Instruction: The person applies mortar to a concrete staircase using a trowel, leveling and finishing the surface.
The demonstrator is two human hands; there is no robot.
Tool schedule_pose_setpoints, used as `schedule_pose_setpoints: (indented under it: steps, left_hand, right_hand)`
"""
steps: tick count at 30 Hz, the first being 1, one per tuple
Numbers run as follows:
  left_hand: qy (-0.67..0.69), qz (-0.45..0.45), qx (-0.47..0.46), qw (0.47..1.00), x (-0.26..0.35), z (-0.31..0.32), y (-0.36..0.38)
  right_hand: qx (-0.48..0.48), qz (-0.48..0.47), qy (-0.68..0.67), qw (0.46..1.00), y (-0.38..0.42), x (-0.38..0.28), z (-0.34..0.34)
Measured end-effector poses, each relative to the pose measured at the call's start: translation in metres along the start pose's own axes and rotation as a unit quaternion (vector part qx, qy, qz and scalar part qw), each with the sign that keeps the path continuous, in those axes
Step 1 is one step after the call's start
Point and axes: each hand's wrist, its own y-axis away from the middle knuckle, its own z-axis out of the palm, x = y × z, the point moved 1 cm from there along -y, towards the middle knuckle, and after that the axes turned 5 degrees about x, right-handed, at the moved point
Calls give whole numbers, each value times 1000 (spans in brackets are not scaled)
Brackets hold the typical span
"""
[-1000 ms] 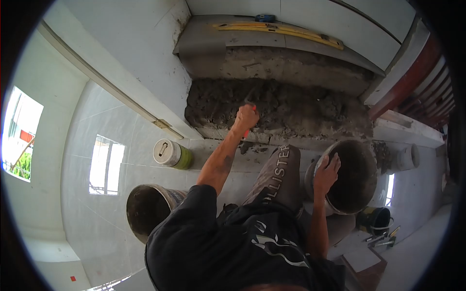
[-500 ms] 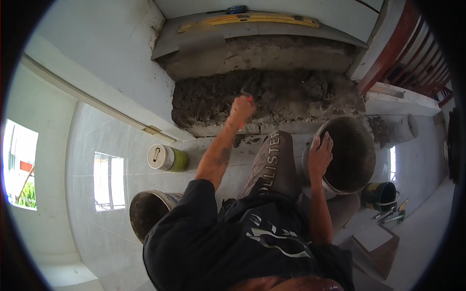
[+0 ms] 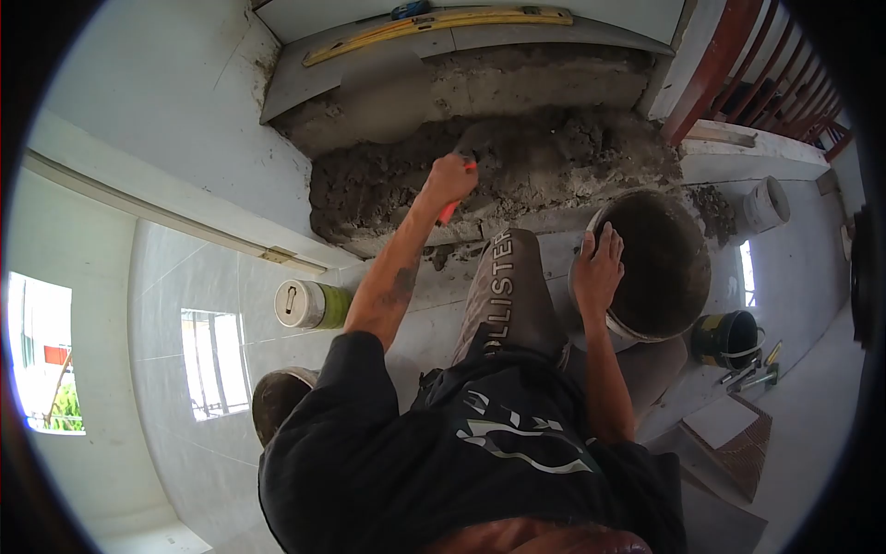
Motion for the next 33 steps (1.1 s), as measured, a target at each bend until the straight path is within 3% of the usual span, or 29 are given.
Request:
schedule_pose_setpoints:
  steps: [3, 5, 9, 11, 14, 18, 20, 24, 26, 27, 29, 33]
  left_hand:
    - [-111, 41, -59, 991, 14, 21, -46]
    - [-214, 40, -187, 958, 26, 16, -68]
    - [-320, 132, -153, 926, 43, -17, -75]
    - [-397, 223, -116, 883, 38, -33, -88]
    - [-444, 227, -123, 858, 61, -47, -90]
    - [-420, 241, -121, 866, 47, -21, -95]
    - [-415, 143, -131, 889, 28, -25, -93]
    - [-405, 92, -88, 906, -17, -46, -87]
    - [-292, -28, -115, 949, -36, -57, -83]
    - [-292, -40, -106, 950, -50, -58, -75]
    - [-87, 52, 32, 994, -68, -49, -48]
    - [-94, 59, -21, 994, -89, -44, 5]
  right_hand:
    - [15, -19, 10, 1000, -1, 5, -1]
    - [24, -26, 26, 999, 1, 4, 1]
    - [26, 3, 17, 1000, -1, 7, 0]
    - [18, 4, 8, 1000, -1, 5, 2]
    - [23, 6, 14, 1000, -1, 6, 5]
    - [32, -2, 23, 999, 1, 9, 5]
    - [34, -4, 17, 999, 1, 10, 6]
    - [18, -11, 26, 999, 5, 7, 6]
    - [22, 10, 13, 1000, 3, 7, 5]
    - [18, -4, 8, 1000, 3, 4, 6]
    - [11, 7, 18, 1000, 4, 4, 6]
    - [12, 4, -18, 1000, 5, 3, 3]
